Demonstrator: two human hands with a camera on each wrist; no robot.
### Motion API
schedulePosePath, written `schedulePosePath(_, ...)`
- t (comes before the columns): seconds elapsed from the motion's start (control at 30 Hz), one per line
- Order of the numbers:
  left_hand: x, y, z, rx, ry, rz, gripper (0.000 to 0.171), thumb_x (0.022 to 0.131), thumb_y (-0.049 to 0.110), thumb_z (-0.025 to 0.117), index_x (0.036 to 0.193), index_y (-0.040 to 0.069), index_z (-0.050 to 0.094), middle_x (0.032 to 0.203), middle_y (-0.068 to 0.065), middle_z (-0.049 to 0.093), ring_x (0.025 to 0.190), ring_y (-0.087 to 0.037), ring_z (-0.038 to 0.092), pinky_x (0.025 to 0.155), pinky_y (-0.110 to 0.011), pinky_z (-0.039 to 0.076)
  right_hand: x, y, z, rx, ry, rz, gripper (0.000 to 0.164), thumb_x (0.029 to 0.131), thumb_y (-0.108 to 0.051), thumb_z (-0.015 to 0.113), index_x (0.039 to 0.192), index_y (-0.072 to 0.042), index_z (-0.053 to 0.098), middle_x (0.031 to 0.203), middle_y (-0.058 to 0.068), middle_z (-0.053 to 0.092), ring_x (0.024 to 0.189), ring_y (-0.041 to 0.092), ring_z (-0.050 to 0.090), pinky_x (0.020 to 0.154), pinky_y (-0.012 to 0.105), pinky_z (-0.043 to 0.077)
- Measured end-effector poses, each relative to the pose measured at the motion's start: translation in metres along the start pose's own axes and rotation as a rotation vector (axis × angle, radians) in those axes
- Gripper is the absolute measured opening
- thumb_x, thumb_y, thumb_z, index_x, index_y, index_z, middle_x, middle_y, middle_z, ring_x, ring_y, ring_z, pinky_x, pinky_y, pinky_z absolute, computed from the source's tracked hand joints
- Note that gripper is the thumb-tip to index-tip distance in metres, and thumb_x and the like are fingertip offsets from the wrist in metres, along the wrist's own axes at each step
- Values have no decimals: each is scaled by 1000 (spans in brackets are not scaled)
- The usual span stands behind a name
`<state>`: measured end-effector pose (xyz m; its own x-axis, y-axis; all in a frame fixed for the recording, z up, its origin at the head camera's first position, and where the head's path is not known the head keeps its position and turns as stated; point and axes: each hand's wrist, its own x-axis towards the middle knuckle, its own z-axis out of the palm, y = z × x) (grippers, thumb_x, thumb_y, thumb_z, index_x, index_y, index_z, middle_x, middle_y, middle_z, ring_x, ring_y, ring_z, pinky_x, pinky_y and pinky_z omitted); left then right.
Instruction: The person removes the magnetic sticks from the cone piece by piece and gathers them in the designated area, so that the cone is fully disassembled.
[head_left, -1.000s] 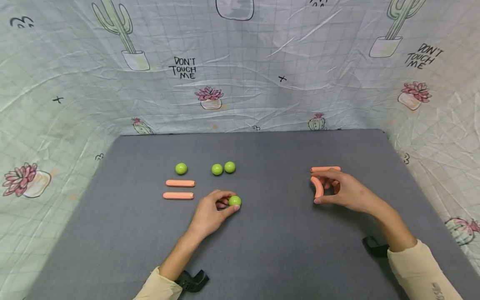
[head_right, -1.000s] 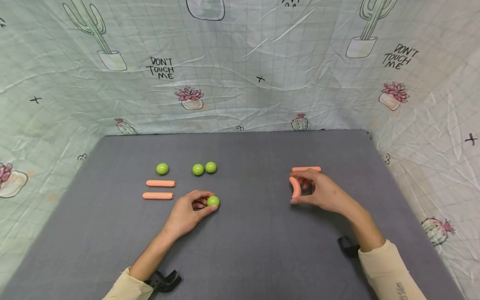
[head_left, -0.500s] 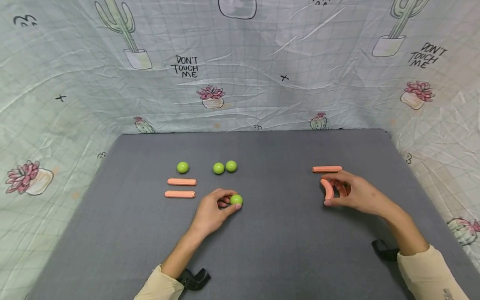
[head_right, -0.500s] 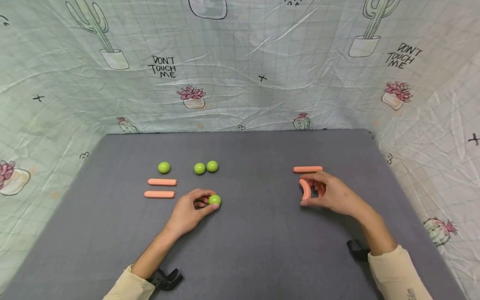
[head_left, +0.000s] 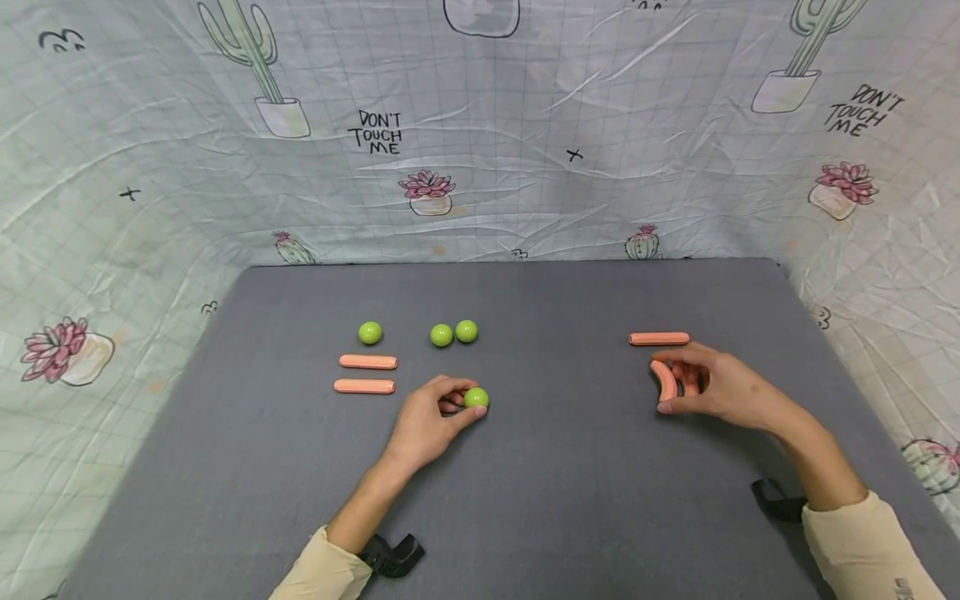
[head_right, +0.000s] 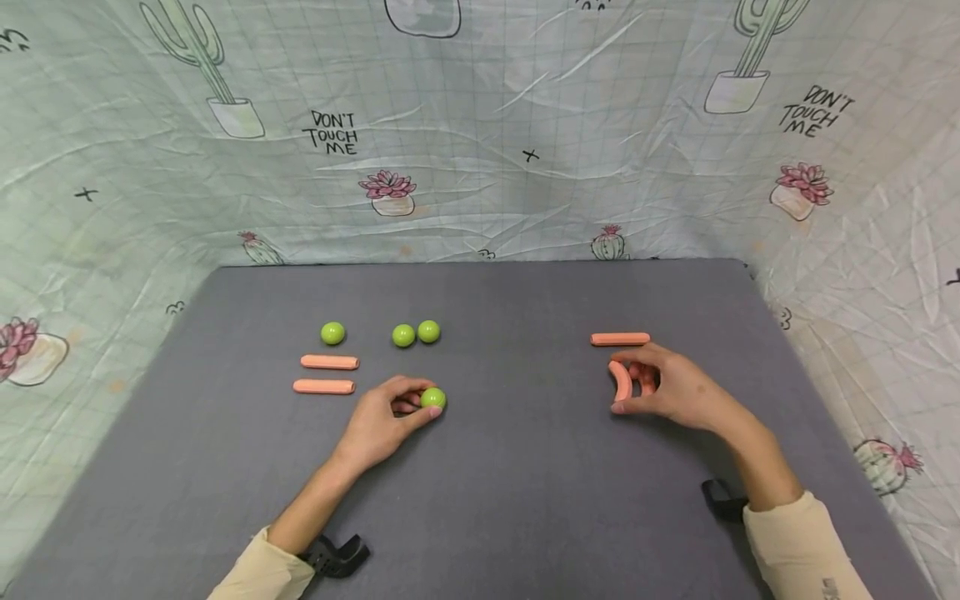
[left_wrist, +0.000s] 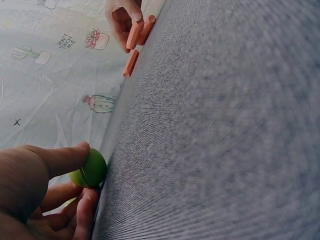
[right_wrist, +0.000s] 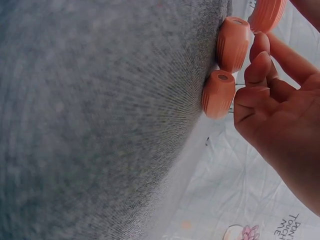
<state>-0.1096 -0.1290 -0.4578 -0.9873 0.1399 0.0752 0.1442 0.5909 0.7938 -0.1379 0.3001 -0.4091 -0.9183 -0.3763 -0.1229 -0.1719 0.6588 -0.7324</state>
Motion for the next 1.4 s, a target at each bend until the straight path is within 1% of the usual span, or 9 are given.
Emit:
schedulePosePath(0.17, 0, 0, 1, -9, 1, -8, 30, 86, 21, 87, 115, 15, 78, 98, -1, 70, 89, -11, 67, 81, -25, 57, 0, 0, 1, -46, -18, 43, 55, 83, -28, 90, 124, -5, 61, 86, 8, 56, 68, 9, 50, 59, 26, 44)
schedulePosePath(0.4, 1, -1, 1, -5, -1, -14, 30, 86, 21, 87, 115, 16, 78, 98, 0, 70, 89, -10, 67, 81, -24, 56, 1, 2, 3, -173, 7, -3, 64, 82, -33, 90, 134, -7, 64, 94, 4, 59, 72, 5, 49, 63, 24, 43)
schedulePosePath(0.5, 1, 0, 1, -4, -2, -10, 30, 86, 21, 87, 115, 16, 78, 98, 0, 70, 89, -10, 67, 81, -24, 56, 2, 4, 4, -154, 1, -31, 64, 81, -28, 91, 134, -3, 64, 90, 4, 59, 69, 5, 50, 61, 24, 44)
schedulePosePath(0.63, 1, 1, 1, -8, -4, -6, 30, 86, 21, 87, 115, 15, 78, 99, 0, 70, 89, -10, 67, 81, -24, 56, 2, 5, 6, -120, -15, -64, 71, 81, -22, 91, 139, 3, 60, 86, 5, 58, 66, 5, 50, 60, 25, 45)
schedulePosePath(0.8, 1, 1, 1, -11, -4, -6, 30, 87, 21, 87, 115, 15, 78, 98, 0, 70, 88, -10, 67, 80, -24, 56, 3, 5, 6, -102, -7, -50, 76, 79, -21, 92, 141, 3, 57, 89, 6, 57, 66, 6, 50, 60, 25, 45)
schedulePosePath(1.03, 0, 0, 1, -20, -4, 3, 30, 86, 20, 87, 114, 15, 78, 98, 0, 70, 88, -10, 67, 80, -25, 57, 0, 1, 4, -104, 20, 1, 60, 82, -30, 91, 130, -8, 64, 88, 3, 60, 66, 8, 52, 61, 25, 45)
schedulePosePath(1.13, -2, -1, 1, -19, -8, -6, 30, 85, 20, 88, 114, 16, 78, 97, 1, 69, 87, -10, 66, 80, -24, 56, -1, -1, 6, -85, 30, 8, 52, 85, -30, 88, 127, -10, 65, 85, 2, 60, 65, 10, 53, 61, 25, 45)
schedulePosePath(1.3, -2, -2, 0, -18, -2, 0, 31, 85, 19, 87, 115, 15, 78, 98, 1, 69, 87, -10, 66, 80, -23, 56, 1, -6, 6, -46, 47, -2, 46, 92, -23, 81, 132, -7, 64, 87, 3, 63, 64, 14, 57, 60, 26, 48)
schedulePosePath(1.4, -1, -3, 0, -20, 1, 12, 31, 86, 19, 87, 115, 15, 77, 98, 0, 69, 87, -10, 66, 79, -24, 56, 4, -10, 6, -3, 43, 22, 48, 94, -26, 80, 135, -6, 63, 93, 7, 66, 65, 17, 60, 60, 28, 52)
